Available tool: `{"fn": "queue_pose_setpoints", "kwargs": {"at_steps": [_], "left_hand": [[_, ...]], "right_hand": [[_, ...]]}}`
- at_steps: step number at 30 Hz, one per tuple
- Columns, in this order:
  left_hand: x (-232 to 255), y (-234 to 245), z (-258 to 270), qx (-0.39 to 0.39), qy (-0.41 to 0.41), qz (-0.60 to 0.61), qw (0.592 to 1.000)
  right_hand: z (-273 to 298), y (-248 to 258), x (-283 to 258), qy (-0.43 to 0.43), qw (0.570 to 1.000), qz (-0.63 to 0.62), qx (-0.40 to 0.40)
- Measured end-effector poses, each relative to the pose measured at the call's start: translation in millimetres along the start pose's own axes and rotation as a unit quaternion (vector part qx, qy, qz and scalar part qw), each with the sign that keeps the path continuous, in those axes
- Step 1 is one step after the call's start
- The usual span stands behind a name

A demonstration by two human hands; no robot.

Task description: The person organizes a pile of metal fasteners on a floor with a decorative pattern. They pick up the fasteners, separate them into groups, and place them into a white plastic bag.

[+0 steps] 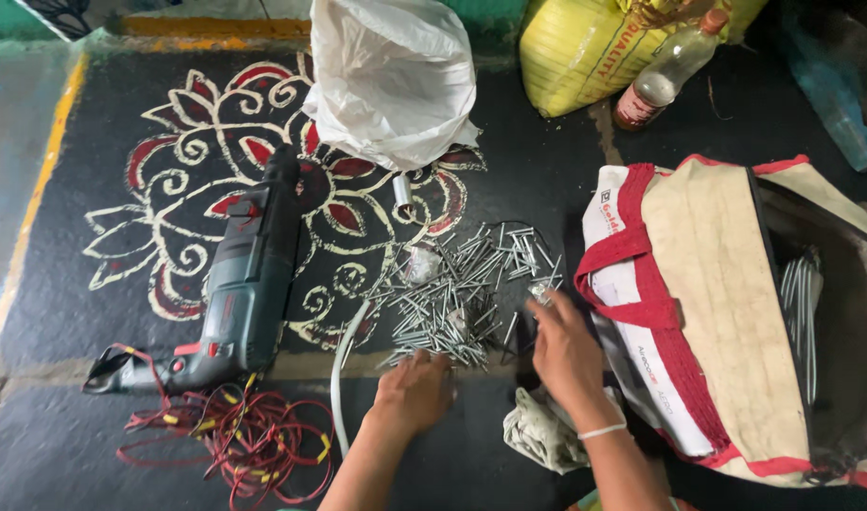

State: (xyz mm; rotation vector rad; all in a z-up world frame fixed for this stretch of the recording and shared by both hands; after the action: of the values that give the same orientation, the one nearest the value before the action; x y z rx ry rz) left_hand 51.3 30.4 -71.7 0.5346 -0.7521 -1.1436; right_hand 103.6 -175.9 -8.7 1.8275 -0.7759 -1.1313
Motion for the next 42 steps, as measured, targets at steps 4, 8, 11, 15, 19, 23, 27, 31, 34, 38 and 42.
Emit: {"fn": "queue_pose_setpoints", "kwargs": {"at_steps": [4,8,11,15,19,23,27,31,34,38,42], "left_hand": [[13.1,21.4,-5.5,0.059,-0.017,0.049,0.997],[23.5,43.5,-1.2,0.130,-0.050,0.069,0.988],[25.1,59.2,-0.3,0.174,-0.047,0.094,0.979],[23.2,78.2,9.8,0.243,-0.038,0.166,0.955],[22.8,93.4,25.0,0.324,-0.071,0.253,0.909],[14.9,74.4,6.6,0.227,-0.050,0.391,0.891],[20.3,21.7,-25.2,-0.033,0.015,0.618,0.786],[33.8,-7.1,-19.5,-0.180,0.076,0.704,0.682],[31.4,-9.1,-19.4,-0.180,0.082,0.700,0.686],[9.9,-2.9,-27.7,-0.103,0.101,0.734,0.664],[-1.2,9.9,-29.5,-0.076,0.082,0.798,0.593]], "right_hand": [[-21.1,2.8,16.7,0.047,0.994,0.094,-0.007],[-21.5,-14.4,24.5,-0.003,0.996,0.073,-0.055],[-21.9,-26.5,18.9,-0.010,0.996,-0.003,-0.086],[-26.4,-21.0,-3.3,0.033,0.988,-0.154,-0.005],[-23.3,-10.4,14.1,-0.032,0.959,-0.274,0.071],[-5.8,-29.4,47.5,-0.246,0.846,-0.463,0.101],[-2.9,-40.3,33.5,-0.245,0.813,-0.524,0.068],[-0.6,-52.3,7.3,-0.186,0.842,-0.507,-0.003],[-9.8,-34.1,19.3,-0.149,0.907,-0.393,0.012],[-26.4,-0.1,-2.6,-0.012,0.992,-0.118,0.039],[-29.8,6.2,-51.0,0.153,0.985,0.015,0.078]]}}
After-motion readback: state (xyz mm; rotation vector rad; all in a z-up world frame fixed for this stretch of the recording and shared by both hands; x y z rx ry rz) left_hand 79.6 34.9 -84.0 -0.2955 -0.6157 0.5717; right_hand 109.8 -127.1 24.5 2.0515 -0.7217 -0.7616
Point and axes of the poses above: each hand's wrist, its own z-axis away from the middle knuckle, its own y-axis out of the back of the hand, x = y × z, the point moved 9 cm from there along -z, towards the middle knuckle, and after that the axes turned 15 degrees about y, right-handed, at the moved point
